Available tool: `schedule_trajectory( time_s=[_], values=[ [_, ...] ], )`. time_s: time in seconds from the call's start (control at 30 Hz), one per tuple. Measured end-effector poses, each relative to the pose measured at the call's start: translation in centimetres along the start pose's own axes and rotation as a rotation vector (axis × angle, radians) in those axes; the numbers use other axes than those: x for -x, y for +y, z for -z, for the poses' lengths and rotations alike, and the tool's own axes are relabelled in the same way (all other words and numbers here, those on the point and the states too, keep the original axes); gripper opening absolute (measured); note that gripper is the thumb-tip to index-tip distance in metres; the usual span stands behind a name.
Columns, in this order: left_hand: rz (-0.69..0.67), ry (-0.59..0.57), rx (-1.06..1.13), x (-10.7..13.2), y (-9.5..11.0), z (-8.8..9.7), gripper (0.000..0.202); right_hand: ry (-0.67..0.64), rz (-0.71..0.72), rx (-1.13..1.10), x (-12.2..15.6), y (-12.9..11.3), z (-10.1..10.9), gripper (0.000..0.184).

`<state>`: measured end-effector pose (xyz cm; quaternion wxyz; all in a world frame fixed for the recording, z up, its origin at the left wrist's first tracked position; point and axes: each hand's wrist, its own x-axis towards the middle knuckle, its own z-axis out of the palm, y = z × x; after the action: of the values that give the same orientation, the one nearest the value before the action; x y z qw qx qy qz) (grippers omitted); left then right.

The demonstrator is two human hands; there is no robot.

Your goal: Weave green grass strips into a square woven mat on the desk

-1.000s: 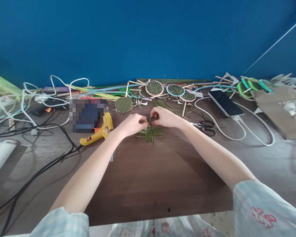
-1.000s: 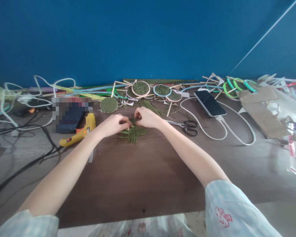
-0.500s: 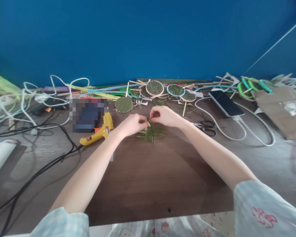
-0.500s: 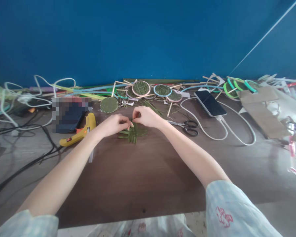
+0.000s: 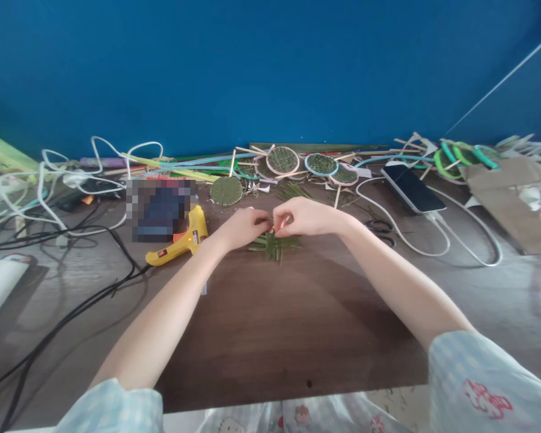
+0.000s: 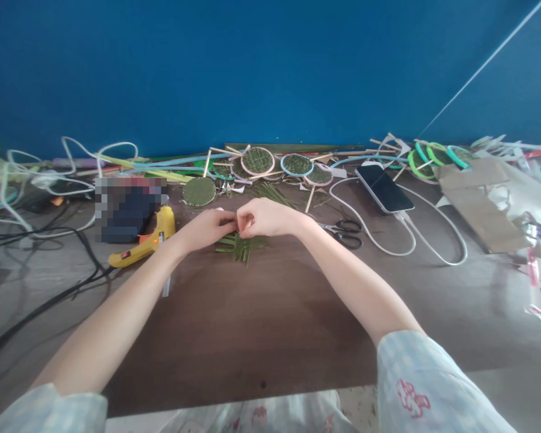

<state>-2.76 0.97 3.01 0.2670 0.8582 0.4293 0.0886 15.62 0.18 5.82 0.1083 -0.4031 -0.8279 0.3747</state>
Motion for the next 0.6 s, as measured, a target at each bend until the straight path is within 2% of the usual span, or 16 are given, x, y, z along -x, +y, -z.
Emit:
schedule_trajectory(
  time_s=[0.13, 0.37, 0.6],
  values=[
    [-0.021, 0.017, -0.004, -0.04, -0.21, -0.18, 0.029, -0.025, 0.025, 0.012, -0.04, -0.02, -0.15, 0.003],
    [-0.006, -0.041, 0.043, 0.16, 0.25, 0.42, 0.028, 0.067, 0.145, 0.097, -0.15, 0.01, -0.49, 0.003],
    [0.046, -0.091, -0.067, 0.13, 0.45, 0.29, 0.023, 0.151, 0.091, 0.081, -0.31, 0.34, -0.58, 0.004]
  ],
)
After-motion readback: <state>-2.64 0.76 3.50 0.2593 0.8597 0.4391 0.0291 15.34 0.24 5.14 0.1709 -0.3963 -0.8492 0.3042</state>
